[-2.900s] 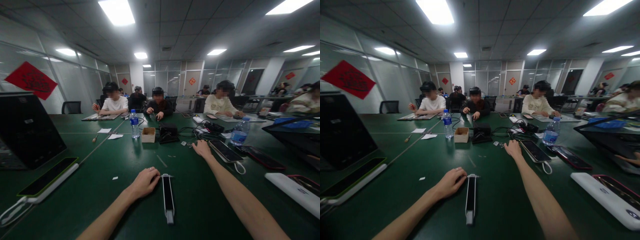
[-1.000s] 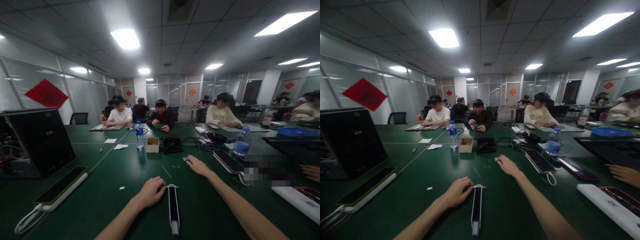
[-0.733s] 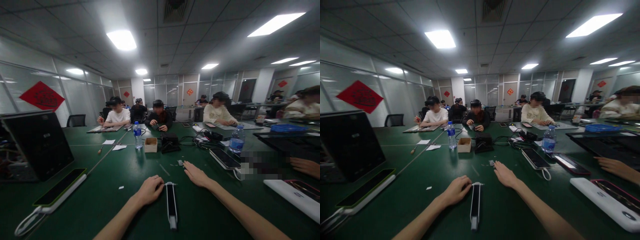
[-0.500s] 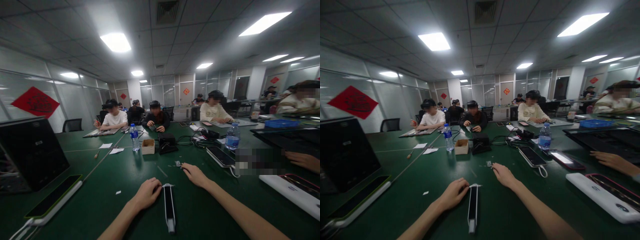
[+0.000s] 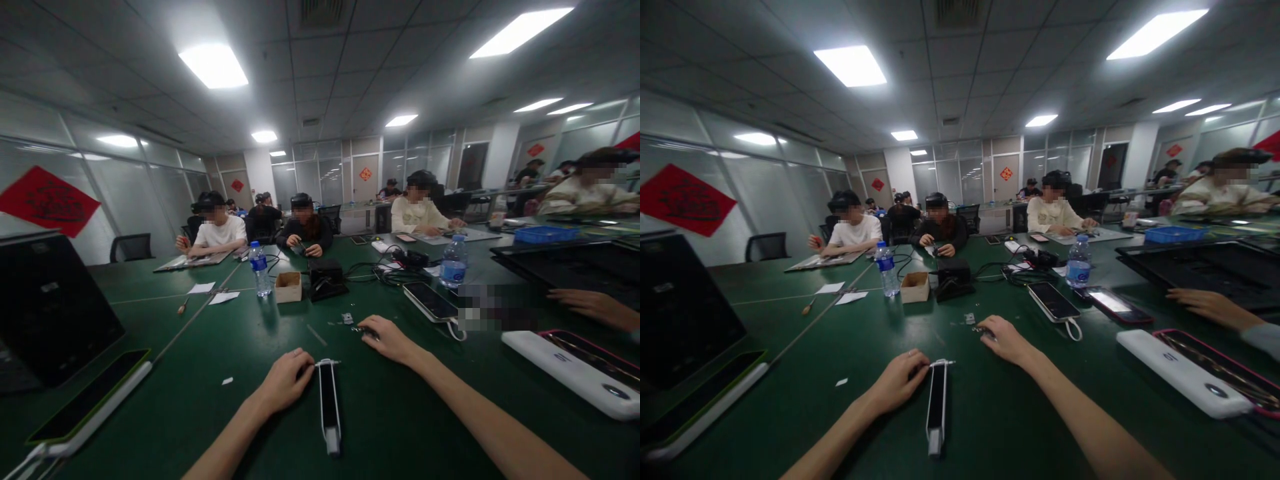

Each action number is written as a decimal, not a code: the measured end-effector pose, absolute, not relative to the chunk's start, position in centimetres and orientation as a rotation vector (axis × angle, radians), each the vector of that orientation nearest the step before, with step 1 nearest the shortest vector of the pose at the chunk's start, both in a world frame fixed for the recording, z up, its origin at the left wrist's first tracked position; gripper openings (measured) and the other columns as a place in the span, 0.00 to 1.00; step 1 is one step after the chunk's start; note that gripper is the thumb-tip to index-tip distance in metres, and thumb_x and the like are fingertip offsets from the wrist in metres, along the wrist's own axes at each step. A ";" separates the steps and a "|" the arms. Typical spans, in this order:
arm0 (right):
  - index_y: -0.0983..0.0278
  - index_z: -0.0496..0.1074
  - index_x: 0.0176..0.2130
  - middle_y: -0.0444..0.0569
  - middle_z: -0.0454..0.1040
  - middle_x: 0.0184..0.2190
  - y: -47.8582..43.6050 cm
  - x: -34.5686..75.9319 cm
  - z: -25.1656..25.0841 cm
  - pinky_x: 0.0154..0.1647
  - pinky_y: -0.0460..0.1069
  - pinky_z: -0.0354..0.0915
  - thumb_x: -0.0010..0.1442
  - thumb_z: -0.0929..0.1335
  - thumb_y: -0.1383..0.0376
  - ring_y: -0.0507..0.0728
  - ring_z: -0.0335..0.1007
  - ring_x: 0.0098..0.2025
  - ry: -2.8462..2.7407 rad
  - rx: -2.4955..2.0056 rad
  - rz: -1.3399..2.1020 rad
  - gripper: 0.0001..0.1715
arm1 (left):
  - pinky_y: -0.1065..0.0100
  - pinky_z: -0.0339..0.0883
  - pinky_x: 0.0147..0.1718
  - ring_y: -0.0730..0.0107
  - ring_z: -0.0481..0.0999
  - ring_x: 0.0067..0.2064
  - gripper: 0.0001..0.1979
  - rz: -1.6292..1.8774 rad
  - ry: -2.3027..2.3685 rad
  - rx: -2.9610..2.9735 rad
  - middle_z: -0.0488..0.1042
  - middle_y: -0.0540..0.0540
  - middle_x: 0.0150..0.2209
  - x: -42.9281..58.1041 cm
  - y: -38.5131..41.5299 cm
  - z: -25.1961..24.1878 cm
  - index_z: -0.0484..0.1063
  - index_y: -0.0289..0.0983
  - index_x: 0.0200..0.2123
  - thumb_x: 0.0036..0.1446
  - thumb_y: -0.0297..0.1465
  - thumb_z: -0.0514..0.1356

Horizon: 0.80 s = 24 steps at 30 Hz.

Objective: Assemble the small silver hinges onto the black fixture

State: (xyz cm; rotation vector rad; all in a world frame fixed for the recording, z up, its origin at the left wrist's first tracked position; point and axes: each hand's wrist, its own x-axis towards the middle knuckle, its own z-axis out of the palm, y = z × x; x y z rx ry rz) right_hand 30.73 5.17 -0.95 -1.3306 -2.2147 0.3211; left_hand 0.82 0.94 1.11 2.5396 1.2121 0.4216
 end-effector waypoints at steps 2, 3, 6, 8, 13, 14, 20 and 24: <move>0.62 0.71 0.48 0.52 0.71 0.47 4.9 30.8 -0.6 0.53 0.53 0.61 0.57 0.66 0.59 0.59 0.66 0.49 -2.194 -1.331 0.344 0.20 | 0.67 0.64 0.41 0.68 0.70 0.40 0.10 0.429 1.204 2.533 0.71 0.46 0.39 0.8 0.9 1.2 0.69 0.38 0.40 0.64 0.33 0.49; 0.62 0.71 0.48 0.52 0.71 0.47 4.8 31.0 -0.5 0.53 0.53 0.61 0.57 0.66 0.57 0.59 0.66 0.49 -2.170 -1.342 0.357 0.20 | 0.67 0.64 0.41 0.68 0.70 0.40 0.10 0.431 1.201 2.531 0.71 0.46 0.39 0.8 0.9 1.2 0.69 0.38 0.40 0.64 0.33 0.49; 0.63 0.71 0.48 0.52 0.71 0.48 5.8 31.4 -0.6 0.52 0.51 0.61 0.61 0.62 0.55 0.58 0.66 0.50 -2.032 -1.424 0.378 0.21 | 0.67 0.64 0.41 0.68 0.70 0.40 0.10 0.439 1.200 2.527 0.71 0.46 0.40 0.8 0.9 1.2 0.69 0.38 0.40 0.64 0.33 0.49; 0.65 0.71 0.49 0.52 0.71 0.49 7.4 31.6 -1.0 0.51 0.49 0.61 0.62 0.59 0.59 0.56 0.67 0.50 -1.957 -1.507 0.374 0.21 | 0.67 0.64 0.41 0.68 0.70 0.40 0.11 0.437 1.206 2.527 0.71 0.46 0.40 0.8 0.9 1.1 0.69 0.38 0.39 0.64 0.33 0.49; 0.64 0.67 0.55 0.53 0.70 0.50 13.0 30.7 -1.3 0.52 0.48 0.60 0.61 0.59 0.66 0.55 0.66 0.50 -2.112 -1.726 0.291 0.23 | 0.67 0.63 0.41 0.68 0.70 0.39 0.10 0.429 1.216 2.540 0.71 0.47 0.39 0.7 1.1 0.8 0.69 0.37 0.39 0.64 0.32 0.49; 0.64 0.68 0.54 0.54 0.70 0.50 13.8 30.4 -1.1 0.53 0.49 0.60 0.61 0.59 0.66 0.56 0.66 0.51 -2.141 -1.739 0.276 0.23 | 0.67 0.63 0.40 0.68 0.70 0.39 0.10 0.431 1.216 2.547 0.71 0.47 0.38 0.7 1.1 0.8 0.69 0.37 0.38 0.64 0.31 0.49; 0.62 0.77 0.41 0.54 0.73 0.45 15.2 30.0 -0.1 0.48 0.50 0.62 0.57 0.64 0.65 0.60 0.69 0.46 -2.216 -1.806 0.275 0.14 | 0.68 0.63 0.39 0.68 0.70 0.39 0.10 0.436 1.219 2.537 0.70 0.47 0.39 0.6 1.2 0.5 0.69 0.38 0.39 0.64 0.32 0.49; 0.62 0.78 0.36 0.51 0.77 0.38 13.4 31.8 0.5 0.43 0.48 0.63 0.53 0.67 0.67 0.59 0.72 0.42 -2.241 -1.887 0.329 0.10 | 0.68 0.63 0.39 0.68 0.70 0.40 0.10 0.438 1.202 2.548 0.70 0.47 0.39 0.7 1.4 0.6 0.69 0.38 0.39 0.64 0.32 0.49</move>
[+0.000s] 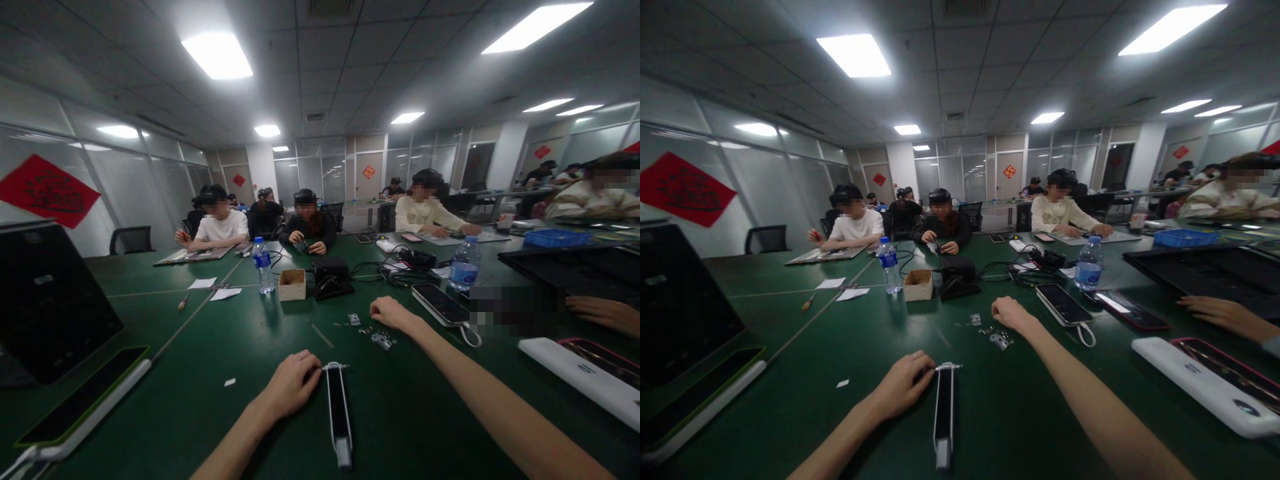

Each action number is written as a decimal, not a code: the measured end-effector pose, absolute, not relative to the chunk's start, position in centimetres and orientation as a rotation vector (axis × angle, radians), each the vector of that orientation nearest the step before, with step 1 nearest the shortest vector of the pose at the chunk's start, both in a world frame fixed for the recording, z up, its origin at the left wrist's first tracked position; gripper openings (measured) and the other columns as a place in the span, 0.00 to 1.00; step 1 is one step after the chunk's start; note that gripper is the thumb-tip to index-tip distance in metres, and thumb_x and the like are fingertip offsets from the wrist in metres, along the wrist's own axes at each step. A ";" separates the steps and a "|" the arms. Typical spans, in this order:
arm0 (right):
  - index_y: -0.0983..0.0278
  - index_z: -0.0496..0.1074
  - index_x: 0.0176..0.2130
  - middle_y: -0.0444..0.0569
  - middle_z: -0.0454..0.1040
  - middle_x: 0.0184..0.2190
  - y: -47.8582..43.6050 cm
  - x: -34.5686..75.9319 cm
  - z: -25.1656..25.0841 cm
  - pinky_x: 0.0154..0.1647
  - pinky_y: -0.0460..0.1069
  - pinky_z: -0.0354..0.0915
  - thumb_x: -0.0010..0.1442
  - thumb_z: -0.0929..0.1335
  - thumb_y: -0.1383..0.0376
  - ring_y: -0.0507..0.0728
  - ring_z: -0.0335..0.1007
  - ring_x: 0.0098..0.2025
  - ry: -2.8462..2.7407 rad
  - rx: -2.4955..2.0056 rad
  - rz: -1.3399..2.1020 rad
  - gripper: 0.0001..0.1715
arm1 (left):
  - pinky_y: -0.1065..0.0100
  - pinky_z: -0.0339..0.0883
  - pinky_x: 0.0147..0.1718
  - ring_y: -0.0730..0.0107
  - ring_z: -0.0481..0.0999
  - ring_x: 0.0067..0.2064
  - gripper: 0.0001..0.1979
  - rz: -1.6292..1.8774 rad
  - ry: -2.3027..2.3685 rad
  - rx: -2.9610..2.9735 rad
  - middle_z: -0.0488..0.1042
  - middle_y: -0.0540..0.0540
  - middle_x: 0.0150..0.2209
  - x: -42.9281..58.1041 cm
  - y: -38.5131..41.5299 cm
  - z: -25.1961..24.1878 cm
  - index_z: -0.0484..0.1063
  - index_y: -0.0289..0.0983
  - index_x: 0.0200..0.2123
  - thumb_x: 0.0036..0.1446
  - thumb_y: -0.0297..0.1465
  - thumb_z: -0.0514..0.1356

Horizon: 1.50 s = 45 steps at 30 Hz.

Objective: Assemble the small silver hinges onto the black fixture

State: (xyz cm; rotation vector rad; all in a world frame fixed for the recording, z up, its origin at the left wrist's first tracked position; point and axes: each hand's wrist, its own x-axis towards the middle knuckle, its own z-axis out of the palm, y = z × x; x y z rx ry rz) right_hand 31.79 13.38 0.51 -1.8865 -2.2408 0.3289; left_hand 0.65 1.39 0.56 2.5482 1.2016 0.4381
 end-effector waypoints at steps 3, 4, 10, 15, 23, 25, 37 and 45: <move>0.65 0.78 0.33 0.52 0.77 0.35 11.3 32.9 1.1 0.38 0.45 0.63 0.52 0.68 0.68 0.57 0.73 0.39 -2.232 -1.942 0.386 0.08 | 0.67 0.63 0.40 0.67 0.70 0.39 0.10 0.450 1.174 2.557 0.71 0.47 0.38 0.7 1.4 0.6 0.69 0.38 0.39 0.64 0.32 0.49; 0.66 0.77 0.33 0.51 0.78 0.34 10.6 33.1 1.2 0.36 0.44 0.63 0.52 0.68 0.68 0.56 0.73 0.38 -2.224 -1.955 0.412 0.07 | 0.67 0.63 0.39 0.68 0.70 0.39 0.10 0.452 1.172 2.553 0.71 0.47 0.38 0.6 1.4 0.6 0.69 0.38 0.39 0.64 0.32 0.49; 0.66 0.76 0.32 0.49 0.77 0.30 7.0 32.8 1.4 0.25 0.41 0.59 0.58 0.64 0.66 0.52 0.72 0.31 -2.192 -1.978 0.564 0.11 | 0.67 0.64 0.39 0.68 0.70 0.38 0.10 0.464 1.191 2.525 0.70 0.48 0.38 0.5 1.2 0.5 0.70 0.38 0.39 0.64 0.33 0.49; 0.67 0.75 0.36 0.52 0.76 0.35 6.1 32.6 1.6 0.32 0.43 0.61 0.58 0.64 0.68 0.54 0.72 0.36 -2.173 -1.949 0.468 0.10 | 0.67 0.64 0.39 0.68 0.70 0.39 0.10 0.453 1.200 2.524 0.70 0.47 0.39 0.6 1.1 0.7 0.70 0.38 0.40 0.64 0.33 0.49; 0.68 0.75 0.35 0.57 0.74 0.40 6.7 33.0 0.5 0.36 0.46 0.63 0.60 0.63 0.66 0.59 0.72 0.42 -2.120 -2.055 0.370 0.11 | 0.67 0.64 0.39 0.68 0.70 0.38 0.10 0.475 1.183 2.551 0.70 0.47 0.38 0.6 1.5 0.2 0.69 0.37 0.39 0.64 0.32 0.49; 0.67 0.76 0.32 0.56 0.76 0.36 6.9 33.1 0.5 0.33 0.45 0.62 0.60 0.62 0.67 0.58 0.74 0.38 -2.138 -2.068 0.426 0.14 | 0.67 0.64 0.38 0.68 0.70 0.38 0.10 0.480 1.179 2.551 0.71 0.47 0.38 0.6 1.5 0.2 0.69 0.37 0.39 0.64 0.32 0.49; 0.67 0.72 0.38 0.51 0.76 0.36 5.8 33.8 1.0 0.34 0.44 0.62 0.56 0.64 0.71 0.54 0.72 0.37 -2.204 -1.878 0.503 0.09 | 0.67 0.64 0.38 0.67 0.70 0.38 0.10 0.482 1.186 2.581 0.71 0.46 0.36 1.0 1.2 0.7 0.69 0.37 0.37 0.63 0.31 0.49; 0.67 0.70 0.46 0.54 0.71 0.44 2.6 29.3 1.9 0.48 0.51 0.63 0.64 0.59 0.67 0.57 0.67 0.46 -2.243 -1.344 0.241 0.14 | 0.66 0.64 0.38 0.66 0.70 0.38 0.10 0.468 1.197 2.575 0.71 0.46 0.37 1.0 1.2 0.8 0.69 0.37 0.38 0.63 0.32 0.49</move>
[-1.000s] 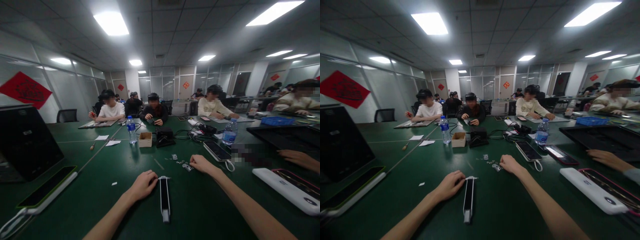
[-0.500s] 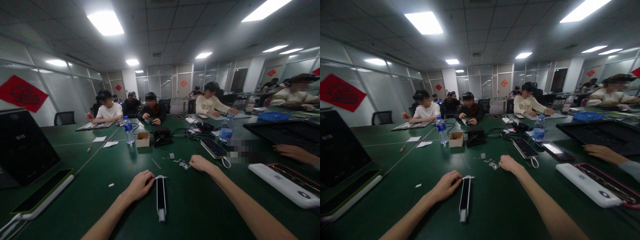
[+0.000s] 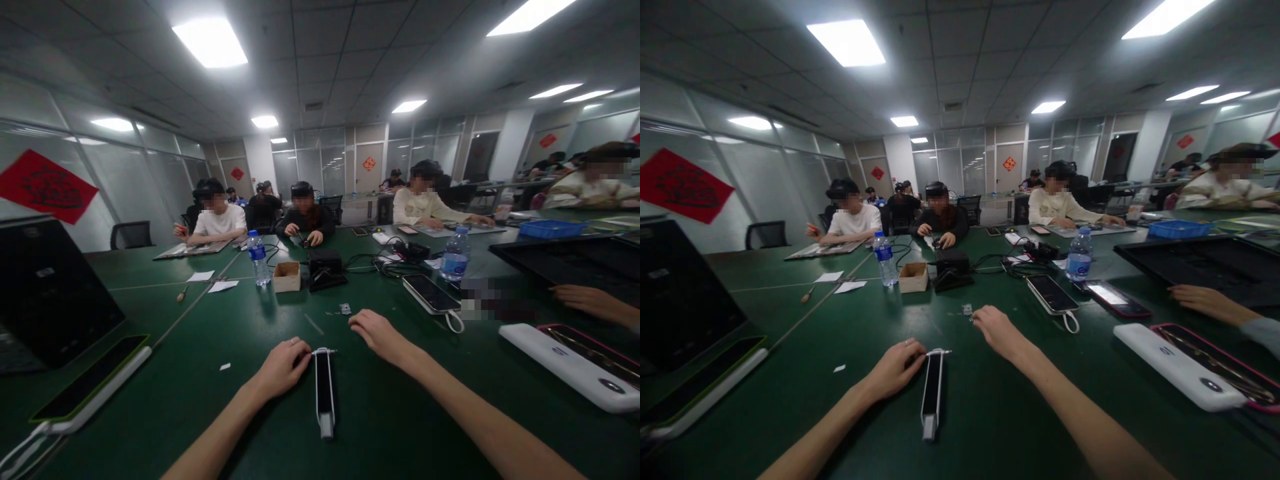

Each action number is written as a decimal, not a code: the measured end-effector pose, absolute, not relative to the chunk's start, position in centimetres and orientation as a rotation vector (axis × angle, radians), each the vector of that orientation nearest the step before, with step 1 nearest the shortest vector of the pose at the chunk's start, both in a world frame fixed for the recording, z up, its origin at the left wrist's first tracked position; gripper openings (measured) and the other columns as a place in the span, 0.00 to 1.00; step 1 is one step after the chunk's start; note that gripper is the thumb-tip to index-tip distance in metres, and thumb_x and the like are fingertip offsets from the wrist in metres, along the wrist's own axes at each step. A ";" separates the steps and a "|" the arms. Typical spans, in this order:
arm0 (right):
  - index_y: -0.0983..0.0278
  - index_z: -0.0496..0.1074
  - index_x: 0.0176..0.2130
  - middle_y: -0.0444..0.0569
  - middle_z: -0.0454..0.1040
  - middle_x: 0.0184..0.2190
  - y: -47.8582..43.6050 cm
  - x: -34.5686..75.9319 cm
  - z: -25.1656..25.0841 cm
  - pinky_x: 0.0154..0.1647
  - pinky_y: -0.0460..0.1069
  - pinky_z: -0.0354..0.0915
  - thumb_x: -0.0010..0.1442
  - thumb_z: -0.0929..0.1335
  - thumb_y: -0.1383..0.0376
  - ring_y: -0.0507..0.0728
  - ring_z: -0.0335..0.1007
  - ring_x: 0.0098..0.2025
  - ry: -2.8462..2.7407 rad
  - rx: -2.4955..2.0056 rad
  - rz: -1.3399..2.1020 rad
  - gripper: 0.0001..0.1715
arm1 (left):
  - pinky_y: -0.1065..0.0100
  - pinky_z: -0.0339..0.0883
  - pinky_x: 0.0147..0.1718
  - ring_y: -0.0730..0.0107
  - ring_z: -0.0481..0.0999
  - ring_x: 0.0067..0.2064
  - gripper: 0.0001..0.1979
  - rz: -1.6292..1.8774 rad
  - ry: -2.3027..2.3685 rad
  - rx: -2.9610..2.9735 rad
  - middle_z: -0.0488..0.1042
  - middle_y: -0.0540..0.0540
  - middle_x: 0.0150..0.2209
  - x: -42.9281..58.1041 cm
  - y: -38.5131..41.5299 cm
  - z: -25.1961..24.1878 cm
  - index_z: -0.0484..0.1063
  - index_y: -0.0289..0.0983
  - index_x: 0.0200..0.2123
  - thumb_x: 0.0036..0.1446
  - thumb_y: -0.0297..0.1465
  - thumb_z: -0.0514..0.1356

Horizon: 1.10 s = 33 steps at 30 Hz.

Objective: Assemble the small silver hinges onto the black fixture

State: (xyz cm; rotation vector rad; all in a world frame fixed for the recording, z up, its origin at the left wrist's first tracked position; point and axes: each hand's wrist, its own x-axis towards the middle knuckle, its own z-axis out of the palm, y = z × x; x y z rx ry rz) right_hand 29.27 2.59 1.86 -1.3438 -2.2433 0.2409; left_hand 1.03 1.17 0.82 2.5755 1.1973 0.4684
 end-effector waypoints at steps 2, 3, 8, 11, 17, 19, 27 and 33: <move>0.66 0.71 0.44 0.52 0.71 0.43 1.5 27.1 1.7 0.49 0.51 0.63 0.65 0.59 0.67 0.56 0.67 0.46 -2.301 -1.252 0.324 0.14 | 0.67 0.64 0.38 0.66 0.70 0.38 0.10 0.473 1.192 2.587 0.71 0.46 0.37 1.0 1.2 0.6 0.69 0.37 0.37 0.63 0.32 0.49; 0.67 0.71 0.43 0.52 0.71 0.42 1.1 26.2 1.6 0.48 0.50 0.64 0.65 0.59 0.67 0.55 0.67 0.45 -2.320 -1.216 0.365 0.13 | 0.67 0.64 0.38 0.66 0.70 0.38 0.10 0.477 1.191 2.595 0.71 0.46 0.37 1.0 1.2 0.5 0.69 0.37 0.37 0.63 0.32 0.49; 0.66 0.72 0.39 0.50 0.72 0.38 0.3 24.1 1.1 0.44 0.48 0.65 0.65 0.61 0.68 0.54 0.67 0.41 -2.287 -1.133 0.500 0.11 | 0.67 0.64 0.38 0.67 0.70 0.37 0.10 0.496 1.181 2.618 0.71 0.46 0.37 0.9 1.2 0.3 0.68 0.37 0.37 0.63 0.31 0.48; 0.65 0.72 0.38 0.48 0.72 0.37 0.3 24.3 1.2 0.42 0.47 0.64 0.64 0.61 0.68 0.53 0.68 0.39 -2.257 -1.120 0.544 0.10 | 0.67 0.63 0.38 0.67 0.70 0.37 0.10 0.498 1.183 2.612 0.71 0.46 0.36 0.9 1.2 0.3 0.68 0.37 0.37 0.63 0.31 0.48; 0.66 0.73 0.36 0.47 0.72 0.33 0.3 24.5 1.4 0.36 0.46 0.63 0.59 0.66 0.68 0.53 0.68 0.35 -2.224 -1.201 0.671 0.06 | 0.67 0.63 0.38 0.67 0.70 0.38 0.10 0.487 1.197 2.620 0.71 0.46 0.36 0.8 1.2 0.2 0.69 0.37 0.38 0.63 0.31 0.48; 0.66 0.73 0.36 0.46 0.72 0.32 0.3 24.3 1.1 0.33 0.45 0.63 0.58 0.67 0.67 0.52 0.67 0.32 -2.180 -1.223 0.705 0.05 | 0.68 0.63 0.38 0.67 0.70 0.38 0.10 0.490 1.191 2.633 0.71 0.46 0.36 0.9 1.2 0.1 0.69 0.37 0.37 0.63 0.30 0.48; 0.65 0.73 0.37 0.46 0.72 0.34 0.0 23.5 0.6 0.35 0.45 0.63 0.59 0.67 0.64 0.52 0.67 0.35 -2.175 -1.176 0.631 0.07 | 0.68 0.63 0.37 0.68 0.70 0.37 0.09 0.453 1.226 2.598 0.71 0.46 0.37 1.0 0.8 0.8 0.69 0.37 0.37 0.63 0.30 0.49; 0.65 0.71 0.43 0.48 0.71 0.38 -0.1 24.2 1.0 0.40 0.48 0.64 0.59 0.68 0.64 0.54 0.67 0.40 -2.280 -1.153 0.550 0.11 | 0.67 0.63 0.39 0.67 0.69 0.39 0.10 0.445 1.220 2.575 0.71 0.46 0.38 1.0 0.8 0.9 0.69 0.38 0.39 0.63 0.31 0.49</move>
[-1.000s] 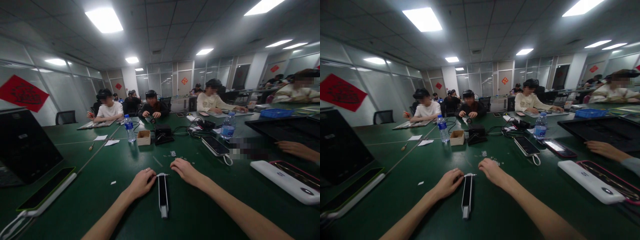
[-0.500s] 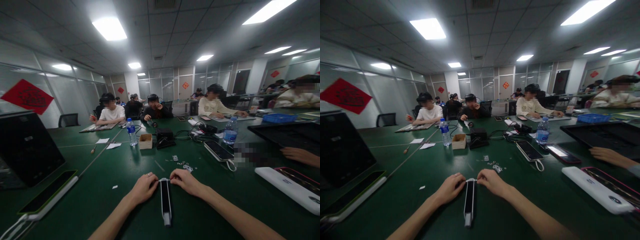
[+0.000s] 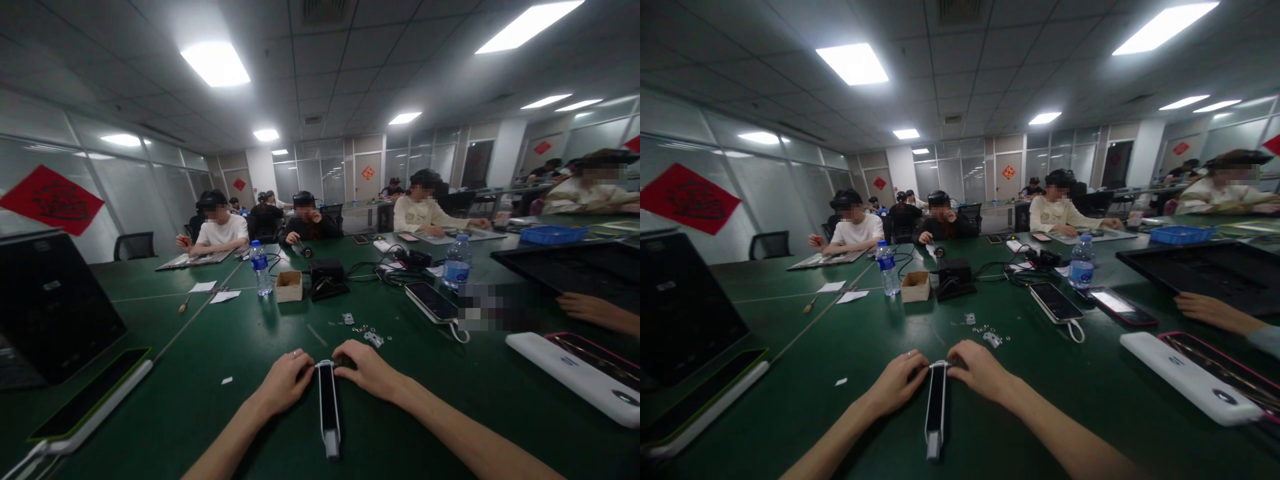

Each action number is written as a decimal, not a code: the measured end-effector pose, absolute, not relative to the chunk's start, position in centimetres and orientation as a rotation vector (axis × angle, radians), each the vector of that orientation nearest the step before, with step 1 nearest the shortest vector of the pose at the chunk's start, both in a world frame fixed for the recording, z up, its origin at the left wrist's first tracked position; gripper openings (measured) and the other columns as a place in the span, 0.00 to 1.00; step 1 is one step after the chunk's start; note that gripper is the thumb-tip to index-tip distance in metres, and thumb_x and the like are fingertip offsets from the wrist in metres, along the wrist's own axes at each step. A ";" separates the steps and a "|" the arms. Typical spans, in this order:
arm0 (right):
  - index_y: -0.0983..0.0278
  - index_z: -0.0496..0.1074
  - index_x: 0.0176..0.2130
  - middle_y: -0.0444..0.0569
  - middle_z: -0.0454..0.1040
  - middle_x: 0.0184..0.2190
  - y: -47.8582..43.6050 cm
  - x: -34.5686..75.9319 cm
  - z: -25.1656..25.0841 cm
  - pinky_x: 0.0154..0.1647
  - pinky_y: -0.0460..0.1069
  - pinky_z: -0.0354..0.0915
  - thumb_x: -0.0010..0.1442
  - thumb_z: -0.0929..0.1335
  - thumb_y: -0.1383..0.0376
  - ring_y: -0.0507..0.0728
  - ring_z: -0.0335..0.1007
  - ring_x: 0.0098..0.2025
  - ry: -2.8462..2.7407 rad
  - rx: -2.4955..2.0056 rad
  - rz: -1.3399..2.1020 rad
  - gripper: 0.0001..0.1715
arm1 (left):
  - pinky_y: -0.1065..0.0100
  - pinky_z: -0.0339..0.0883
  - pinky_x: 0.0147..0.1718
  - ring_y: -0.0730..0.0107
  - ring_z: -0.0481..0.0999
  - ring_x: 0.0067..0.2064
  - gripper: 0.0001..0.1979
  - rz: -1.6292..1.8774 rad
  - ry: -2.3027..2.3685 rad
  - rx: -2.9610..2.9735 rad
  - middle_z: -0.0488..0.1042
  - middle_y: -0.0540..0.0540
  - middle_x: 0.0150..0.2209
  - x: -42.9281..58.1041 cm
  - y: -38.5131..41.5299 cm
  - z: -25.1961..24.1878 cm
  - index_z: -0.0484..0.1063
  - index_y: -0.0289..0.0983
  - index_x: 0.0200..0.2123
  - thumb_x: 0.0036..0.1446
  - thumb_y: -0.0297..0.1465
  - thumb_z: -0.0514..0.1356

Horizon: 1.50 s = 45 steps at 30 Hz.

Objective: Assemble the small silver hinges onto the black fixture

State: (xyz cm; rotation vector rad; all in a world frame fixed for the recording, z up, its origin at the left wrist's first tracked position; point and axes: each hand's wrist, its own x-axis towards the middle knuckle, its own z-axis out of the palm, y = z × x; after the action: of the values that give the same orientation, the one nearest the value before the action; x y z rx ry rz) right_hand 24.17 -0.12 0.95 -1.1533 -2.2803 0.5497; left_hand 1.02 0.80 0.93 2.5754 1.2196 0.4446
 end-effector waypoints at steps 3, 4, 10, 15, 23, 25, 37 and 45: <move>0.64 0.71 0.42 0.48 0.71 0.39 -0.1 24.3 1.0 0.41 0.49 0.64 0.59 0.67 0.65 0.55 0.66 0.40 -2.324 -1.168 0.481 0.09 | 0.67 0.64 0.39 0.67 0.69 0.38 0.10 0.438 1.225 2.564 0.71 0.46 0.38 0.9 0.9 0.8 0.69 0.38 0.39 0.64 0.31 0.48; 0.65 0.72 0.41 0.48 0.71 0.38 -0.1 24.3 1.0 0.41 0.49 0.64 0.59 0.67 0.66 0.55 0.66 0.40 -2.337 -1.168 0.460 0.09 | 0.67 0.63 0.39 0.68 0.69 0.38 0.10 0.443 1.224 2.566 0.70 0.46 0.38 0.9 0.9 0.8 0.69 0.37 0.39 0.64 0.31 0.48; 0.65 0.72 0.42 0.49 0.72 0.38 -0.1 24.0 0.8 0.40 0.49 0.64 0.63 0.63 0.63 0.55 0.66 0.39 -2.401 -1.147 0.361 0.11 | 0.67 0.63 0.39 0.68 0.69 0.38 0.10 0.479 1.210 2.588 0.71 0.46 0.37 0.9 0.9 0.7 0.68 0.38 0.38 0.63 0.31 0.48; 0.66 0.72 0.42 0.52 0.72 0.40 0.4 25.1 1.5 0.42 0.52 0.61 0.63 0.62 0.61 0.57 0.66 0.41 -2.394 -1.188 0.107 0.13 | 0.67 0.63 0.39 0.67 0.70 0.39 0.09 0.450 1.233 2.577 0.71 0.46 0.37 1.1 0.8 1.0 0.69 0.38 0.38 0.63 0.30 0.49; 0.66 0.71 0.37 0.54 0.71 0.36 2.8 28.7 1.1 0.39 0.52 0.60 0.60 0.63 0.60 0.59 0.65 0.38 -2.197 -1.708 -0.171 0.13 | 0.68 0.63 0.38 0.68 0.69 0.38 0.09 0.442 1.233 2.557 0.70 0.46 0.38 0.8 0.8 1.0 0.69 0.38 0.39 0.63 0.31 0.49; 0.65 0.71 0.35 0.52 0.72 0.34 3.0 28.8 0.6 0.38 0.52 0.60 0.61 0.62 0.62 0.58 0.66 0.37 -2.224 -1.724 -0.089 0.11 | 0.68 0.63 0.38 0.68 0.69 0.38 0.09 0.448 1.233 2.552 0.70 0.47 0.38 0.8 0.8 0.9 0.69 0.38 0.39 0.63 0.31 0.49; 0.66 0.70 0.36 0.52 0.71 0.34 3.3 30.0 1.9 0.38 0.50 0.62 0.64 0.59 0.64 0.57 0.65 0.38 -2.020 -1.523 0.076 0.13 | 0.68 0.63 0.38 0.68 0.70 0.38 0.10 0.464 1.197 2.567 0.70 0.47 0.38 0.7 1.1 0.5 0.69 0.38 0.39 0.64 0.32 0.49; 0.67 0.70 0.34 0.54 0.71 0.34 5.4 35.3 0.2 0.40 0.51 0.61 0.62 0.61 0.65 0.59 0.66 0.39 -1.980 -1.765 -0.009 0.10 | 0.67 0.64 0.38 0.67 0.71 0.37 0.10 0.492 1.164 2.611 0.71 0.46 0.36 0.9 1.3 0.6 0.69 0.37 0.37 0.63 0.31 0.49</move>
State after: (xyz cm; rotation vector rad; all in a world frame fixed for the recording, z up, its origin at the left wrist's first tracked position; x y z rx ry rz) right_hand 35.29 5.43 0.15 -1.7650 -1.9801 -0.0086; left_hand 0.90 1.26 0.60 2.6108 1.1645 0.4920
